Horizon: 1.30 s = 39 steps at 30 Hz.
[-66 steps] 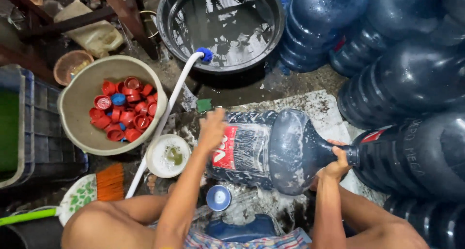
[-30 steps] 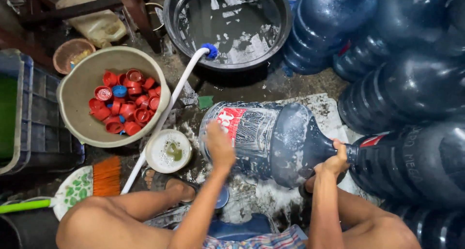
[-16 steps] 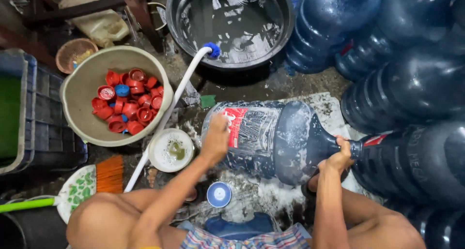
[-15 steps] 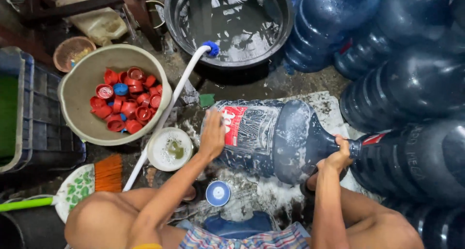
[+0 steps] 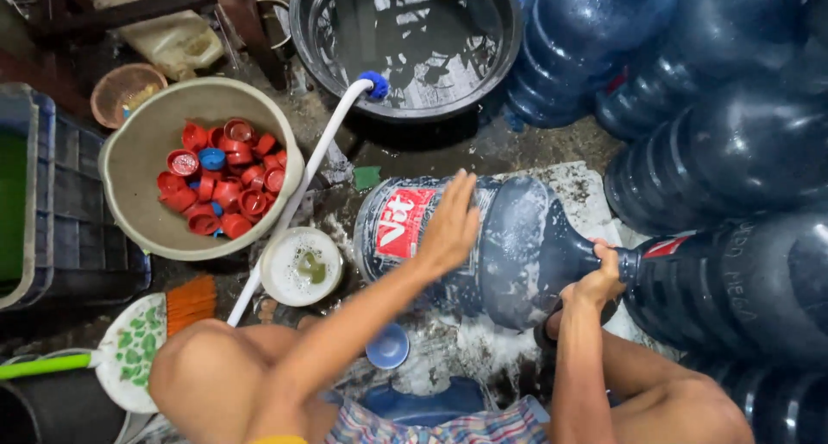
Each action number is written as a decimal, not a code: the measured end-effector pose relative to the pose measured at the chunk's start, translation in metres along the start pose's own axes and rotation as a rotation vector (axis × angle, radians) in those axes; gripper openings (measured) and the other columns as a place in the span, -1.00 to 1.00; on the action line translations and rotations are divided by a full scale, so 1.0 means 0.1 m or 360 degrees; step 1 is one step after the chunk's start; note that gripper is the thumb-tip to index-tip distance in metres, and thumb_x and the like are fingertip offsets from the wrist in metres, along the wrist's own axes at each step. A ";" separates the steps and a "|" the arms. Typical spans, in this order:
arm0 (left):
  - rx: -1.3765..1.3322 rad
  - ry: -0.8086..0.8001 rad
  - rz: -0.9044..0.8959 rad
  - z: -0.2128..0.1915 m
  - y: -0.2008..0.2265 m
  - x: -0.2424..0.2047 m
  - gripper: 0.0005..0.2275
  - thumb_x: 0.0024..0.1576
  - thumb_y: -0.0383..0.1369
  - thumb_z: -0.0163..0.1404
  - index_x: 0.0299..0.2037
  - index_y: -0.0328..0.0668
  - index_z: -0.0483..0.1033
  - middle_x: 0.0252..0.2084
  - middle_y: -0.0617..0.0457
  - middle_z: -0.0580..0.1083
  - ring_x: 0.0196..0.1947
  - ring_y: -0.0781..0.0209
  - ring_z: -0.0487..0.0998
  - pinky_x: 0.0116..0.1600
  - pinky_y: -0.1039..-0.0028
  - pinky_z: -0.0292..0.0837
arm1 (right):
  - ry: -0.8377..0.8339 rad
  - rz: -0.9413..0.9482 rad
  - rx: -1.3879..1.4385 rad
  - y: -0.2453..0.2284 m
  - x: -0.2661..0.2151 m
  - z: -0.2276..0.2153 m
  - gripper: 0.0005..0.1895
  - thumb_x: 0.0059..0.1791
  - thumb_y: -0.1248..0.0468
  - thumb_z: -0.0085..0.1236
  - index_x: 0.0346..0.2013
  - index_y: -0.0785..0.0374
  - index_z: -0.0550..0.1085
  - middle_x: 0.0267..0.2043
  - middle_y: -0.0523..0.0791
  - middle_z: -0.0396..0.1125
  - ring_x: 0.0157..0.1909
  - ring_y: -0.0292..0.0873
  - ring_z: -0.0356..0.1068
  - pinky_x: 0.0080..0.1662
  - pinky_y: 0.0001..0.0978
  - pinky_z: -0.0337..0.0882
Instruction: The person scrubs the exterior of a large blue water jug with soapy hands, then rinses it using water from a nearby basin. They pour water into the jug with a blue scoop and shake it to rinse the interior, repeating the rinse cycle.
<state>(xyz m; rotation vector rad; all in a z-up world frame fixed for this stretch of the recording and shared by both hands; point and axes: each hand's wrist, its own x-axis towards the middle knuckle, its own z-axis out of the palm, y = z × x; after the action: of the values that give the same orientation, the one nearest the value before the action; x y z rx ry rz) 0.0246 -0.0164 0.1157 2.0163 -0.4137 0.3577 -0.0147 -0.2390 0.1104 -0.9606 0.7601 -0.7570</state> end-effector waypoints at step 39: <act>-0.0079 -0.0716 -0.0419 0.66 -0.63 0.68 -0.59 0.07 -0.29 -0.16 0.18 0.01 0.34 0.23 -0.06 0.27 0.23 -0.06 0.29 0.30 0.12 0.13 | -0.0046 0.0004 0.0110 0.16 0.00 -0.22 -0.83 -0.31 0.34 0.09 -0.47 0.10 0.34 -0.45 -0.16 0.33 -0.35 -0.25 0.39 -0.24 -0.41 0.39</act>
<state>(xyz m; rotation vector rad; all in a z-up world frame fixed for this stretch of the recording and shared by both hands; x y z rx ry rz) 0.1178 -0.0570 0.0647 2.0654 -0.4186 -0.2724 -0.0295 -0.2418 0.0877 -0.9062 0.7059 -0.7609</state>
